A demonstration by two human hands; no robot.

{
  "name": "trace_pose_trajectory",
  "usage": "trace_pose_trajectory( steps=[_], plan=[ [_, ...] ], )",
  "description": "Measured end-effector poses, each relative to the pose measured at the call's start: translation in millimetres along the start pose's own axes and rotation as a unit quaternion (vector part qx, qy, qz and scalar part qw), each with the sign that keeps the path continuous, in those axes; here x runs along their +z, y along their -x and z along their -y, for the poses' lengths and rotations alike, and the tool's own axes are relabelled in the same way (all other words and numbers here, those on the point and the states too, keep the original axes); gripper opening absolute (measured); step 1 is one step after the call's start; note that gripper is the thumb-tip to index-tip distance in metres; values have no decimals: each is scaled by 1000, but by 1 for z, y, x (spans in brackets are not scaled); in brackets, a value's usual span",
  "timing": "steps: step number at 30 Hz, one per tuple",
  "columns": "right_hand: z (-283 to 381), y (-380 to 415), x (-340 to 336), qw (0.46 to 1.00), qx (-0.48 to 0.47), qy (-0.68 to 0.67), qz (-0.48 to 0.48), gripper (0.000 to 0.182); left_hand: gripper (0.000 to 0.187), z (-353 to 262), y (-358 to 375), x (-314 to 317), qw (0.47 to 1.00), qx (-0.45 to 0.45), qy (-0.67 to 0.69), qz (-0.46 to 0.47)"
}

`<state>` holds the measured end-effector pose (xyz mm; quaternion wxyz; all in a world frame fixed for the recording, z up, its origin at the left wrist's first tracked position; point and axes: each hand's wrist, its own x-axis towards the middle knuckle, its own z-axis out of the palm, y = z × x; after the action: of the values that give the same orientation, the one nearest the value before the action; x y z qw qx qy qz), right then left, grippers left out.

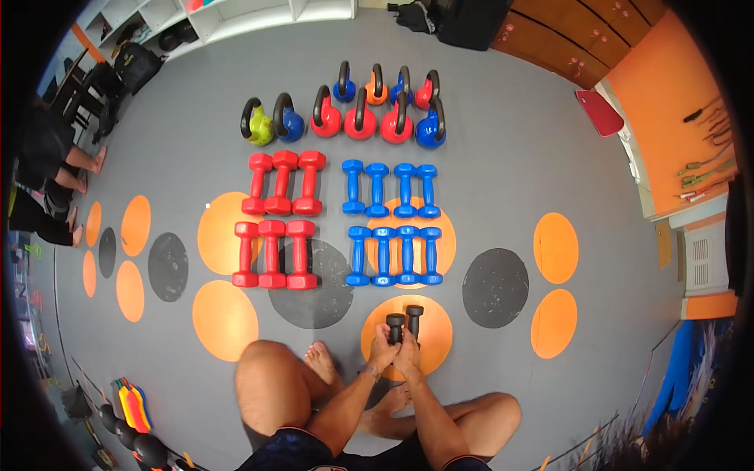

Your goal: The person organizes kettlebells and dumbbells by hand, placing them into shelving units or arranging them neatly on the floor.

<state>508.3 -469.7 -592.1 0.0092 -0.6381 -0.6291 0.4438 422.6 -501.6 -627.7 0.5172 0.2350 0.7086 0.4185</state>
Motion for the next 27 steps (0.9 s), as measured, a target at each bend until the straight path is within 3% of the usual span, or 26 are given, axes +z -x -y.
trace_pose_trajectory(
  steps=[2,6,8,10,11,13,14,15,16,17,20,23,26,27],
  plan=[
    [0,26,-13,998,-43,-24,-28,57,50,-42,33,-4,1000,-5,-22,-22],
    [66,101,-86,999,-26,-27,6,55,57,-159,112,-26,995,-41,-86,-28],
    [105,138,-127,999,-42,-13,29,55,64,-211,152,-37,996,-15,-77,-40],
    [142,179,-164,996,-83,1,26,54,75,-224,179,-41,993,83,77,-44],
    [157,195,-178,993,-115,3,9,53,77,-268,204,-56,993,63,94,-18],
    [168,211,-205,970,-103,-120,187,61,83,-324,244,-84,992,-11,124,29],
    [252,274,-267,975,-90,-143,144,72,87,-330,252,-92,987,-63,137,50],
    [242,280,-263,954,-106,-213,181,79,93,-363,270,-106,982,-66,162,75],
    [266,308,-282,969,-128,-170,123,75,99,-393,290,-120,975,-70,185,99],
    [278,317,-292,962,-144,-184,141,73,106,-397,299,-131,967,-85,202,130],
    [269,340,-286,926,-255,-240,142,70,75,-487,364,-160,948,-64,284,128],
    [368,413,-368,923,-274,-227,150,73,67,-518,379,-182,961,-23,253,105],
    [402,446,-391,910,-328,-221,125,68,64,-526,392,-199,972,6,222,80],
    [422,458,-408,913,-329,-208,120,66,72,-552,406,-209,973,6,218,72]
  ],
)
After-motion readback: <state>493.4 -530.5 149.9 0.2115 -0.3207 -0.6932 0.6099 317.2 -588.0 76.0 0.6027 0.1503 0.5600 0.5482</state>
